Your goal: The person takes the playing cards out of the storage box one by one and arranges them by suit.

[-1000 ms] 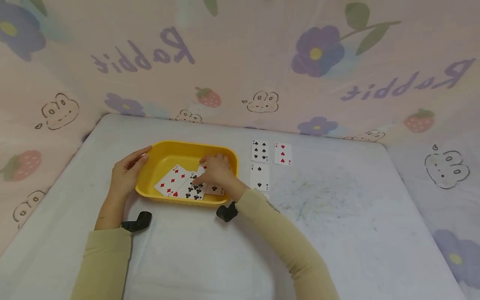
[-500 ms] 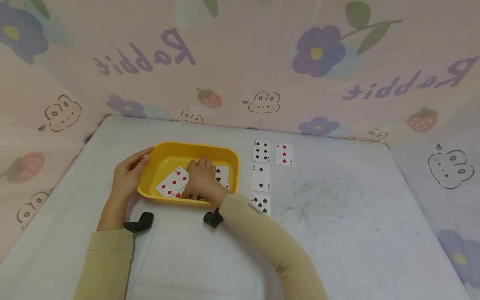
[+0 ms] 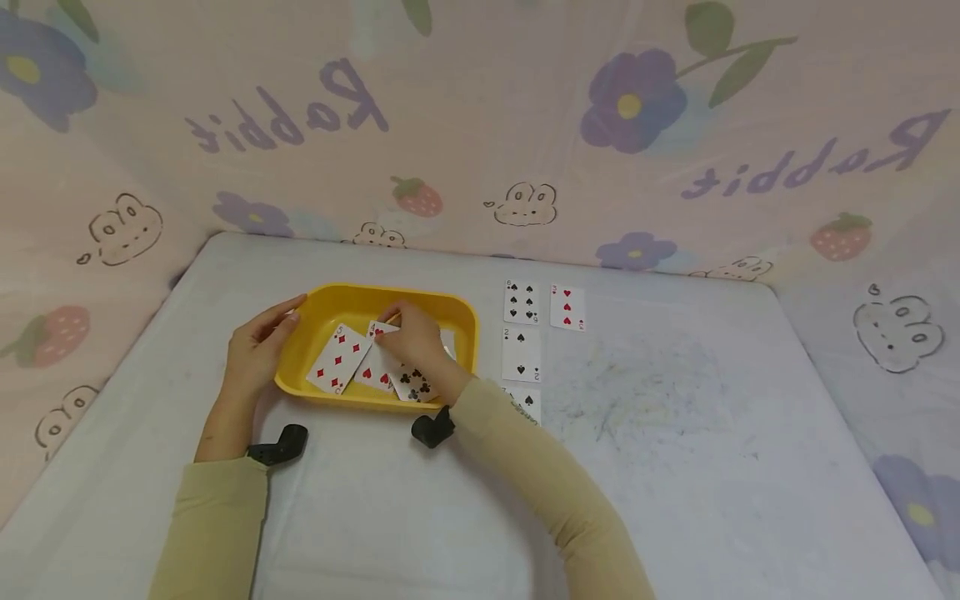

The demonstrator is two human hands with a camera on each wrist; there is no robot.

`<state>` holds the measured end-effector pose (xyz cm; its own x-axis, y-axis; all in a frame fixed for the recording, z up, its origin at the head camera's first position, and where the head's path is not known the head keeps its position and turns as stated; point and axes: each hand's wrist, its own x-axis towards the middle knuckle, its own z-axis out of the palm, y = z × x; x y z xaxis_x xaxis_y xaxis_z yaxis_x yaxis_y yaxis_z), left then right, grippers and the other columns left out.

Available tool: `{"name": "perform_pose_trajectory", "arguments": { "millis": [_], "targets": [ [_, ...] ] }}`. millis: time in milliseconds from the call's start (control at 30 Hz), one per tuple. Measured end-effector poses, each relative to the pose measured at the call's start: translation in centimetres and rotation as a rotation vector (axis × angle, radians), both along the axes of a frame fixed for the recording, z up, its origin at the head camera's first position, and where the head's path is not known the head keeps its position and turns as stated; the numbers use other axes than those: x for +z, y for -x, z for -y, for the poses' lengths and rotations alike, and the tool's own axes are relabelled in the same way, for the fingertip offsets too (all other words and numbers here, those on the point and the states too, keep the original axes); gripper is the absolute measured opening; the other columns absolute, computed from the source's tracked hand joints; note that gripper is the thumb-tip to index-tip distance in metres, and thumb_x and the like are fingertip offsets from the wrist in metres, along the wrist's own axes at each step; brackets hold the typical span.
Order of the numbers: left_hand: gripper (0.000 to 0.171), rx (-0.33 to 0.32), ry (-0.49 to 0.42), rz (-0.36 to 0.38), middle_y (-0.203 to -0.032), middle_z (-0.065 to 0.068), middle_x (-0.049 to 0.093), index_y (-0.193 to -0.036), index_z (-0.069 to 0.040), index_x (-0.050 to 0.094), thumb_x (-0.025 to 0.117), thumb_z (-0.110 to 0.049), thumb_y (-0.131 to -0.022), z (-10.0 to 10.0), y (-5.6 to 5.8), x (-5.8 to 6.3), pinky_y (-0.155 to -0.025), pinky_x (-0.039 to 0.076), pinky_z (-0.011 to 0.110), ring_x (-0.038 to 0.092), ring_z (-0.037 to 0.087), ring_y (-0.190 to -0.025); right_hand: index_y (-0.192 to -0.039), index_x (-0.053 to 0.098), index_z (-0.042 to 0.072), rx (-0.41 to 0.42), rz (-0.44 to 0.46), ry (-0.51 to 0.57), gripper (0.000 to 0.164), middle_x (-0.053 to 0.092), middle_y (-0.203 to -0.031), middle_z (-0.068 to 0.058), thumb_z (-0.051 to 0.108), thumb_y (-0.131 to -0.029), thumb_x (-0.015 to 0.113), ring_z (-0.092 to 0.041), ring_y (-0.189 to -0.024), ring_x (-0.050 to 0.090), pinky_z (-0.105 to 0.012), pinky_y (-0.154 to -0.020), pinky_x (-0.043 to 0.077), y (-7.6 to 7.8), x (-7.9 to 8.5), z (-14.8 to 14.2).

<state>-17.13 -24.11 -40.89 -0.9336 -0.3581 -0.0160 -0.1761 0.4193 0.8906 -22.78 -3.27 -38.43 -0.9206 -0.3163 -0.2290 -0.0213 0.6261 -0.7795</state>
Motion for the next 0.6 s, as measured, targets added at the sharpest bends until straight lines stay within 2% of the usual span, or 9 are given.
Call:
{"name": "perform_pose_trajectory", "arguments": {
  "millis": [67, 233, 333, 467, 600],
  "targets": [
    [0.037, 0.003, -0.007, 0.005, -0.133, 0.006, 0.056, -0.135, -0.030, 0.057, 0.047, -0.038, -0.100, -0.1, 0.0, 0.0, -0.086, 0.043, 0.015, 0.050, 0.021, -0.108, -0.110, 0.060, 0.011, -0.033, -0.021, 0.049, 0.023, 0.062, -0.105, -0.009, 0.018, -0.089, 0.068, -0.023, -0.091, 0.056, -0.031, -0.077, 0.048, 0.2, 0.2, -0.4],
    [0.038, -0.001, -0.005, 0.012, -0.134, 0.006, 0.055, -0.136, -0.029, 0.056, 0.046, -0.039, -0.100, -0.2, -0.1, 0.2, -0.088, 0.043, 0.017, 0.049, 0.022, -0.109, -0.110, 0.061, 0.010, -0.112, -0.106, 0.170, 0.021, 0.061, -0.116, -0.009, 0.016, -0.090, 0.067, -0.024, -0.110, 0.056, -0.034, -0.093, 0.049, 0.6, 0.4, -1.4],
    [0.038, -0.002, 0.004, 0.014, -0.134, 0.006, 0.055, -0.136, -0.029, 0.056, 0.046, -0.040, -0.100, -0.2, -0.1, 0.3, -0.088, 0.042, 0.017, 0.049, 0.021, -0.109, -0.110, 0.062, 0.010, -0.139, -0.146, 0.238, 0.021, 0.063, -0.117, -0.009, 0.016, -0.091, 0.066, -0.023, -0.105, 0.059, -0.031, -0.085, 0.051, 0.7, 0.7, -2.0],
    [0.038, -0.002, -0.006, 0.007, -0.133, 0.005, 0.056, -0.135, -0.029, 0.056, 0.047, -0.040, -0.100, -0.1, -0.2, 0.3, -0.083, 0.042, 0.012, 0.048, 0.018, -0.105, -0.113, 0.064, 0.011, -0.147, -0.205, 0.267, 0.022, 0.063, -0.119, -0.009, 0.018, -0.092, 0.065, -0.022, -0.089, 0.054, -0.024, -0.070, 0.043, 0.6, 1.2, -3.0],
    [0.039, -0.004, -0.008, -0.005, -0.133, 0.005, 0.056, -0.135, -0.028, 0.057, 0.047, -0.040, -0.100, -0.1, -0.3, 0.2, -0.081, 0.042, 0.010, 0.048, 0.016, -0.104, -0.115, 0.065, 0.011, -0.145, -0.227, 0.278, 0.024, 0.061, -0.124, -0.009, 0.019, -0.092, 0.064, -0.023, -0.089, 0.049, -0.023, -0.070, 0.037, 0.7, 1.5, -4.2]
  ]
}}
